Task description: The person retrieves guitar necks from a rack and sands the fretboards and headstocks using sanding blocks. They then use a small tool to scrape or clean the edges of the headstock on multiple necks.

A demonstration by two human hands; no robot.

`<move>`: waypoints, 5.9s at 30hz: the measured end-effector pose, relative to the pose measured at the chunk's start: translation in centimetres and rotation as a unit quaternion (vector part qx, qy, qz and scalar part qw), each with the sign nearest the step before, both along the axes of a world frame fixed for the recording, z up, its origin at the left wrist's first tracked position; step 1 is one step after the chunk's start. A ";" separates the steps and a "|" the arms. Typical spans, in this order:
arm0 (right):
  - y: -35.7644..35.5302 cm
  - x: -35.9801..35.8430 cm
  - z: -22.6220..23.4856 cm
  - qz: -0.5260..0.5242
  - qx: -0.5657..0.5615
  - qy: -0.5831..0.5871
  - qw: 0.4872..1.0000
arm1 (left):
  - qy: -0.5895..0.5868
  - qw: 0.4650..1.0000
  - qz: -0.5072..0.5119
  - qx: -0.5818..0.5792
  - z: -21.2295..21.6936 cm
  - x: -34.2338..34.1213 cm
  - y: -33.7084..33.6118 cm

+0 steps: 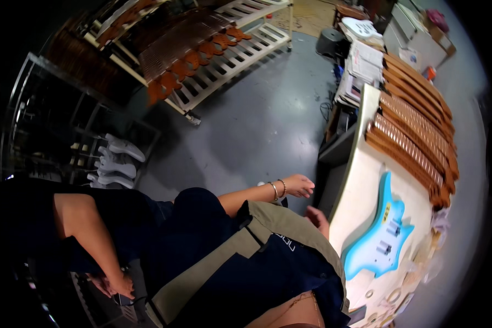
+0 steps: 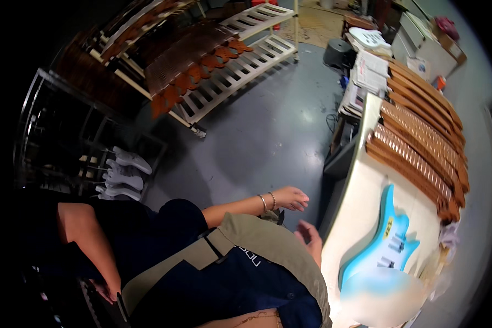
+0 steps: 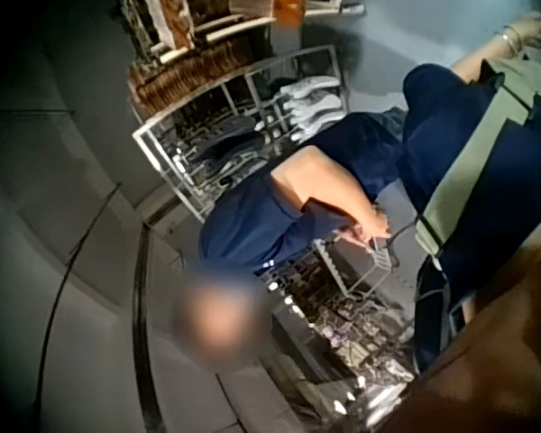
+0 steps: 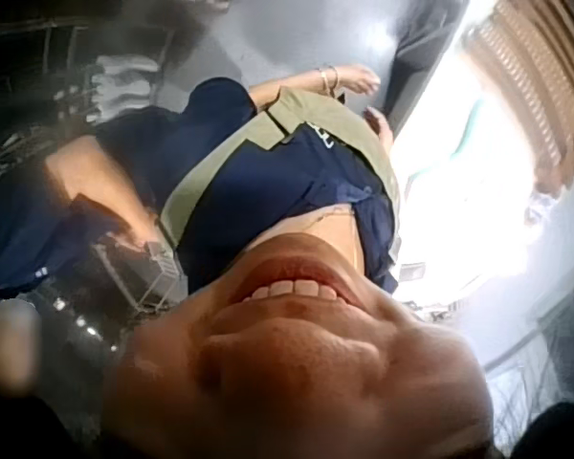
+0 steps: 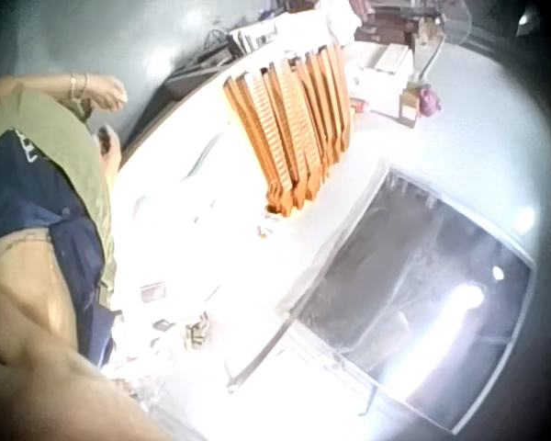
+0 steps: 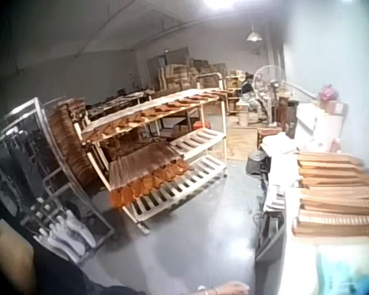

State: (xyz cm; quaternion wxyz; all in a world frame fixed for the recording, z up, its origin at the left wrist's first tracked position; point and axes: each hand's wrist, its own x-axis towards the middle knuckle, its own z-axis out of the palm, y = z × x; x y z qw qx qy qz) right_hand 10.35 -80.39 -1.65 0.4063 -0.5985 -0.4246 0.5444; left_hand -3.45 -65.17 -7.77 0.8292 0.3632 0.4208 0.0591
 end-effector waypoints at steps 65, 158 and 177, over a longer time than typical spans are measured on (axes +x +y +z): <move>19.4 -62.8 -13.8 0.958 0.112 -0.077 0.251 | 0.700 -0.014 0.319 0.639 30.8 -46.1 -12.9; -96.7 -155.7 -14.6 0.906 -0.027 -0.011 0.423 | 0.608 0.237 0.756 -0.054 -5.2 -127.4 -125.0; -115.2 -148.1 -8.7 0.705 -0.089 0.057 0.701 | 0.464 0.218 0.858 -0.009 -2.7 -117.1 -132.6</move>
